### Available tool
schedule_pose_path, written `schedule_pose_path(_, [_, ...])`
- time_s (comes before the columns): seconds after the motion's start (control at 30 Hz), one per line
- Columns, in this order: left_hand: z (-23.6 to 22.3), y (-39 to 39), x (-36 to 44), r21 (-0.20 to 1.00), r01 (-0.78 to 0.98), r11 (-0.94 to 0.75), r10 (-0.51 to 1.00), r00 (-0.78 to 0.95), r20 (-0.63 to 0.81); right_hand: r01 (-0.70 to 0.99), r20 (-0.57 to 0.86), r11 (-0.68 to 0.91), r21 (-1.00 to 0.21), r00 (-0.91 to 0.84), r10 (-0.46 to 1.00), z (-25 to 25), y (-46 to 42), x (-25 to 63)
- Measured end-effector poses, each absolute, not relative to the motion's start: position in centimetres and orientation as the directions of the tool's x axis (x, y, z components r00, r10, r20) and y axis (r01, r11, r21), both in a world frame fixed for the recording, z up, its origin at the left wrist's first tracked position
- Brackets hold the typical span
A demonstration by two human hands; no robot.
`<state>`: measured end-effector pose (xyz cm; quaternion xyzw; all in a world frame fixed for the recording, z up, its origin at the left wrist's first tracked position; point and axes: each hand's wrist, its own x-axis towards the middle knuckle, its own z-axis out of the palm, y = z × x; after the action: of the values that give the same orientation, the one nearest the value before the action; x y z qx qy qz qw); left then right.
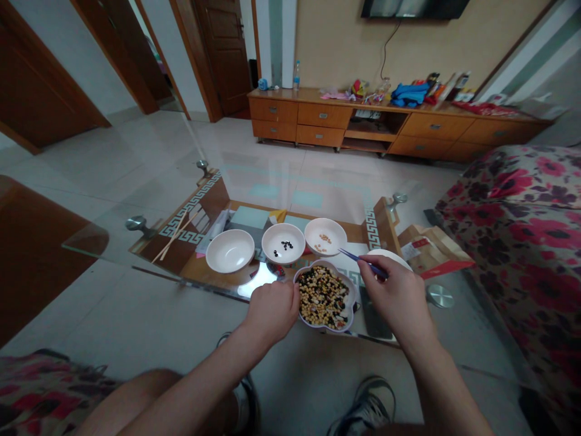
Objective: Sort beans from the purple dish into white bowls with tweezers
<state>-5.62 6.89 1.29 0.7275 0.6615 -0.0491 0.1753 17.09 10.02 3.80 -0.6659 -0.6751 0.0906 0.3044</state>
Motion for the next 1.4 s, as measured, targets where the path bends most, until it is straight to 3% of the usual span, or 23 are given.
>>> schedule_pose_path(0.33, [1.4, 7.0, -5.5, 0.173, 0.983, -0.059, 0.943, 0.111, -0.315, 0.827, 0.132, 0.08, -0.557, -0.007, 0.991, 4.7, 9.2, 18.0])
schedule_pose_path(0.6, [1.4, 6.9, -5.5, 0.168, 0.984, -0.055, 0.939, 0.109, -0.326, 0.872, -0.024, 0.081, -0.483, -0.106, 0.994, 3.6, 8.7, 18.2])
schedule_pose_path(1.4, [1.7, 6.9, -5.5, 0.175, 0.983, -0.054, 0.935, 0.112, -0.337, 0.956, -0.106, 0.053, -0.287, -0.087, 0.99, 4.1, 8.6, 18.7])
